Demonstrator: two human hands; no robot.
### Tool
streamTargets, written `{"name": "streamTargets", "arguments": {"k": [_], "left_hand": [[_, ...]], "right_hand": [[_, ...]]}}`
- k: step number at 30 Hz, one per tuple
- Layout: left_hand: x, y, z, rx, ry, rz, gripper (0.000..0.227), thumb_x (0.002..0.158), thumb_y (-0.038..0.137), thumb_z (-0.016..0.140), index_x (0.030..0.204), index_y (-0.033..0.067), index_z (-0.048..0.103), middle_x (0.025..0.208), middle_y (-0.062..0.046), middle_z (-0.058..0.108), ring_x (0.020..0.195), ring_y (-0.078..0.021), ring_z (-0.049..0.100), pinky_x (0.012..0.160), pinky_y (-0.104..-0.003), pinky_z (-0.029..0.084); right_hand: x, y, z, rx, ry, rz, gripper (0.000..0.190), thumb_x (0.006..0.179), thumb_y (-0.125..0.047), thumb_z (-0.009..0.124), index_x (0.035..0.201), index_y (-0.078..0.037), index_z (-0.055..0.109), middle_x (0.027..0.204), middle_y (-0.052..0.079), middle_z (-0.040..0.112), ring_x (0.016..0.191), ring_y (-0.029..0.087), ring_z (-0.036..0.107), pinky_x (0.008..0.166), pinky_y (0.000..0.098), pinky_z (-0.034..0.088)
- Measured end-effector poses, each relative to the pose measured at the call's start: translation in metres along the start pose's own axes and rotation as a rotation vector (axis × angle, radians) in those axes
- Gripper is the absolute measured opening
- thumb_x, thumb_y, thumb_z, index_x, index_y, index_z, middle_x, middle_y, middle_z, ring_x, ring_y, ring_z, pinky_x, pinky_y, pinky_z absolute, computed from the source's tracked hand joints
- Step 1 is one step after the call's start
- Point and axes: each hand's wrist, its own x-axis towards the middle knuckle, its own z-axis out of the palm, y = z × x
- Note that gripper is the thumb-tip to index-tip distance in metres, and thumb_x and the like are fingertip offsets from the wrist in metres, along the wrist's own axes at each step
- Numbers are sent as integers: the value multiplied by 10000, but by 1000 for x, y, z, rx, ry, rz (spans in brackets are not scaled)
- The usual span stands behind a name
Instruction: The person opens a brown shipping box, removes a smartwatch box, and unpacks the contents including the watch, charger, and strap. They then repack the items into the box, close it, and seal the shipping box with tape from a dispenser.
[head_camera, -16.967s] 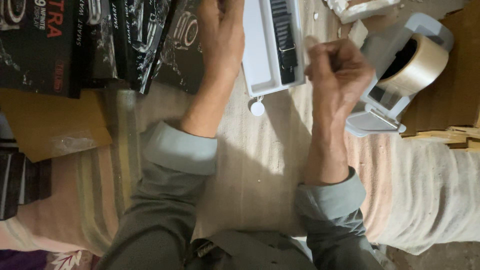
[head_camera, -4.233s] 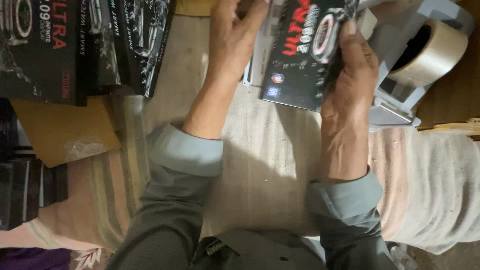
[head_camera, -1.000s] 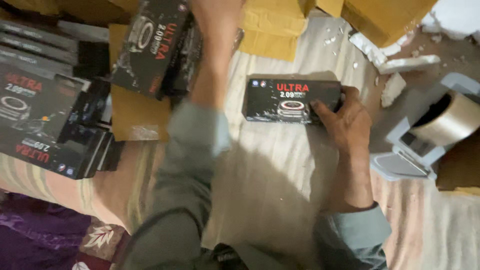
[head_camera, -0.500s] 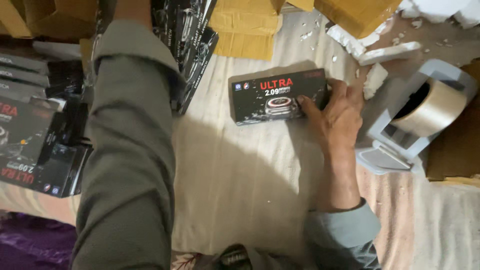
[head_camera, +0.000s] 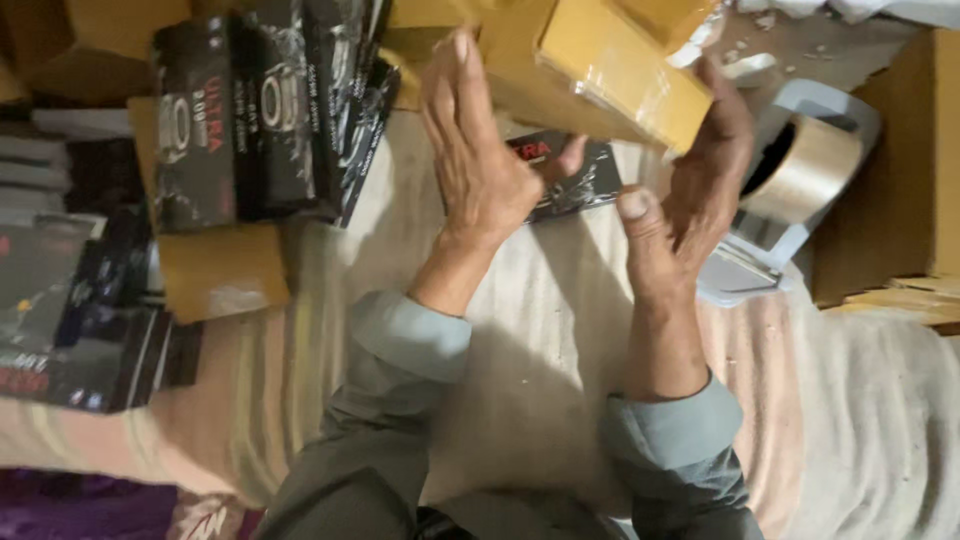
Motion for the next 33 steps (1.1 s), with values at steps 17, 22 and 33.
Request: {"name": "streamTargets", "arguments": {"k": [17,22,33], "left_hand": [[2,-12,-9,-836,54,-477,1051,942,494,832,1633,54,173,1687,-147,236,1546,-283,329,1278,-421,367],[8,5,-23,-955,-51,-348,1080,911,411,864,1672,98,166,1653,-113,290,1502,-225,412,1275,-373,373],[35,22,-48,-871,-22,-42,1341,730,541,986,1560,22,70,1257,-77,645,1120,-218,738,954,-367,633]], "right_hand": [[10,25,-10,310,288,239,294,1167,-342,553,1193,-51,591,921,78,698,803,177,724,749,371,670],[17,27,-6,567,281,568,331,1117,-322,542,1249,-25,605,1056,95,727,895,200,741,727,339,620],[-4,52,-3,-82,-168,444,376,1082,-244,620,1316,50,612,1247,177,696,1116,224,665,932,353,552]]}}
